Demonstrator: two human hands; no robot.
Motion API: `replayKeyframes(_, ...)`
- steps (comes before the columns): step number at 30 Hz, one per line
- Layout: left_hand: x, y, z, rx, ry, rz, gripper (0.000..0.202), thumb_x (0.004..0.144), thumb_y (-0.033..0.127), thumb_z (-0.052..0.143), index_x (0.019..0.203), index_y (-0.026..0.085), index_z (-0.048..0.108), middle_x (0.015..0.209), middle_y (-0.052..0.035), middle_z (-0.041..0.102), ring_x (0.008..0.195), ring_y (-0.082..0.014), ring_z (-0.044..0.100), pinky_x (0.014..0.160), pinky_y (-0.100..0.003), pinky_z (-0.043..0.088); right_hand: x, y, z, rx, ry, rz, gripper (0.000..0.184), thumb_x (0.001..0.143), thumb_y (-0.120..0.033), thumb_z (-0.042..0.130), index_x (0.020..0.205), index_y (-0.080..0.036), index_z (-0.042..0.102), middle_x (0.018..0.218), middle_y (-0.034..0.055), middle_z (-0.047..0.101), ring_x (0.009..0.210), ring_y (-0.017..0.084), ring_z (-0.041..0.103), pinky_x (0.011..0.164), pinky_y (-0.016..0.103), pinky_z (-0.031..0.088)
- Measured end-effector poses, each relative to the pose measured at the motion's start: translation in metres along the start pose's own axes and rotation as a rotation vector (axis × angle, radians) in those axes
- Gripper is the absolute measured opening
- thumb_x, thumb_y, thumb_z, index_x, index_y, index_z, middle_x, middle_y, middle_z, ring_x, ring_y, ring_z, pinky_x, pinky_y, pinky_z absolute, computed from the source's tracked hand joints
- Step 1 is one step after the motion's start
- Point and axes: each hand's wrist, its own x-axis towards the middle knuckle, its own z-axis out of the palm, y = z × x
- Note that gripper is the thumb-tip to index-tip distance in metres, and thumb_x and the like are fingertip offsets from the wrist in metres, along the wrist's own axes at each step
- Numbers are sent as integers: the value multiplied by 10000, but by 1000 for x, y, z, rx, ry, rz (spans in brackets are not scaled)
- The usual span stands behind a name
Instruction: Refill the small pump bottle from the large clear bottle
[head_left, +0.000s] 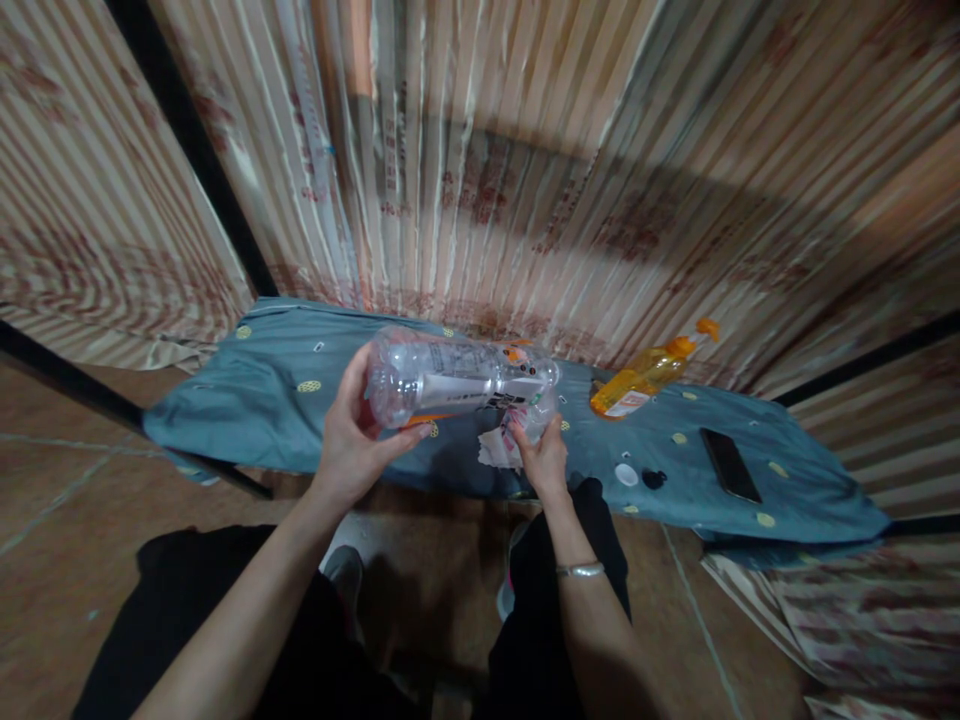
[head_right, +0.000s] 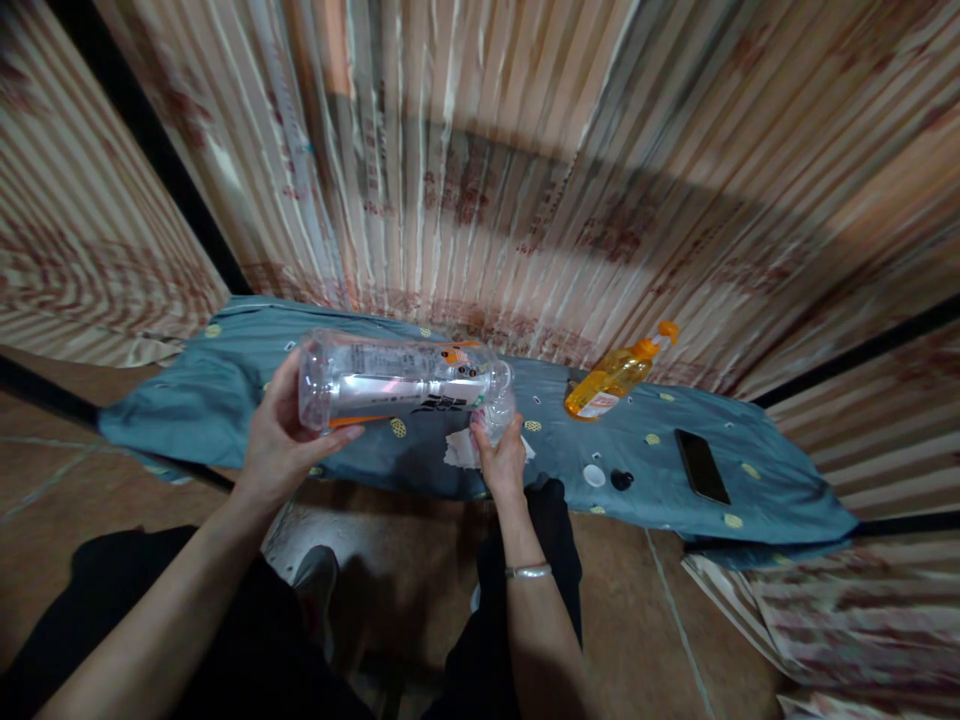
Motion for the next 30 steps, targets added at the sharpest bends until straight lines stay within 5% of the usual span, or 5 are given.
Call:
replayKeyframes(22, 1, -1, -1, -12, -20, 29, 1018, 588, 406, 944, 1471, 278, 453, 1472, -128, 541, 1349, -325, 546, 1064, -435, 528, 0, 0, 1, -57, 0, -4, 688, 767, -737, 552, 1160, -177, 477, 930, 127, 720, 851, 332, 703, 740, 401, 515)
replayKeyframes(30, 0, -1, 1, -64, -7, 3, 1078, 574, 422, 947, 1493, 294, 399, 1285, -114, 634, 1140, -297, 675, 847, -380, 628, 0, 0, 0, -46, -3, 3, 700, 753, -739, 560, 1164, -178, 478, 969, 144, 724, 897, 341, 701, 752, 397, 514)
